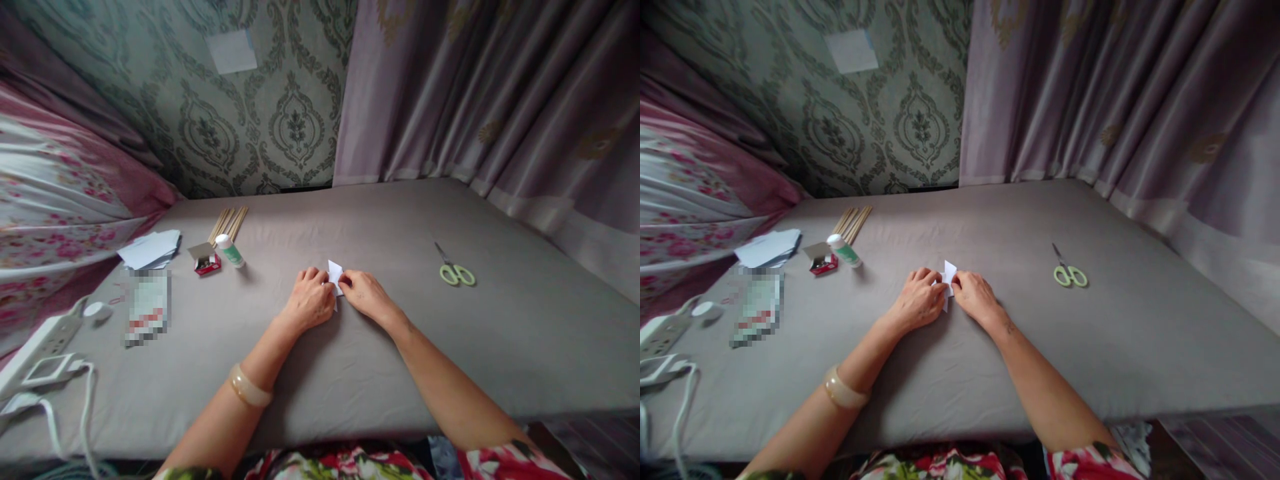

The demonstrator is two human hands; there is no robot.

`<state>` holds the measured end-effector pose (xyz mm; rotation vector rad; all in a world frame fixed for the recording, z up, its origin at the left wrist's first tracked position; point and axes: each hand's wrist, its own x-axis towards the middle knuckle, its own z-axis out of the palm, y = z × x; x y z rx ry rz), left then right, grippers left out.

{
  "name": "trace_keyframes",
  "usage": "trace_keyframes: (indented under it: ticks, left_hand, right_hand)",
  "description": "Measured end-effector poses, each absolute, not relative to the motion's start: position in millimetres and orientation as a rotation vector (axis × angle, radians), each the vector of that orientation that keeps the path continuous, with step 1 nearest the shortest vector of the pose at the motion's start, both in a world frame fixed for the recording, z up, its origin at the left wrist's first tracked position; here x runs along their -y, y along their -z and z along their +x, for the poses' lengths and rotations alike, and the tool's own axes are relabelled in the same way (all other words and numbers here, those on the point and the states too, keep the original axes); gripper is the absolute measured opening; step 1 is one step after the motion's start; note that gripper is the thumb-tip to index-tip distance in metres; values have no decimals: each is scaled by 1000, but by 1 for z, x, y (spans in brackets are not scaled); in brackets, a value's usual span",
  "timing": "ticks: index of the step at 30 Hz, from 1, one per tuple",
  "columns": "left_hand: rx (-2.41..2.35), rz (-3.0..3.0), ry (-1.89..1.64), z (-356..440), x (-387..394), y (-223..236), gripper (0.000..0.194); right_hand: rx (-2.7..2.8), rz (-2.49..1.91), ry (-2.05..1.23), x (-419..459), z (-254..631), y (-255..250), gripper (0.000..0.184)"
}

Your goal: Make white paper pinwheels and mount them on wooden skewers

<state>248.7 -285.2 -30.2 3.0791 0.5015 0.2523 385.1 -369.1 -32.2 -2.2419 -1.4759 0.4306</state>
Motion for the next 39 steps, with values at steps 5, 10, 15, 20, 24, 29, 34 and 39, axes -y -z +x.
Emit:
trace_keyframes:
  ticks: [5,10,15,20,24,29,34,39]
  left_hand:
    - [-343,3202,-178,254,285,19,21]
    - [-100,3291,-56,269,285,9,20]
    - [30,3299,-6,275,273,7,17]
    - [-20,3257,43,277,270,5,20]
    - [-150,3213,43,278,272,6,23]
    - [-454,3035,34,273,264,10,26]
    - [-584,2942,17,269,263,14,32]
    - [-679,2870,-114,267,263,14,34]
  right_hand:
    - [1452,-2312,-342,379,386,23,24]
    - [1454,-2307,-315,386,389,15,24]
    - [1423,-2283,-346,390,392,8,23]
    - [1403,-2275,-357,392,396,7,23]
    - [1388,-2260,-374,392,397,8,23]
    - [1363,-2220,-418,390,400,11,23]
    - [1297,-2227,-401,389,408,16,23]
    - [1293,-2219,-396,389,411,18,23]
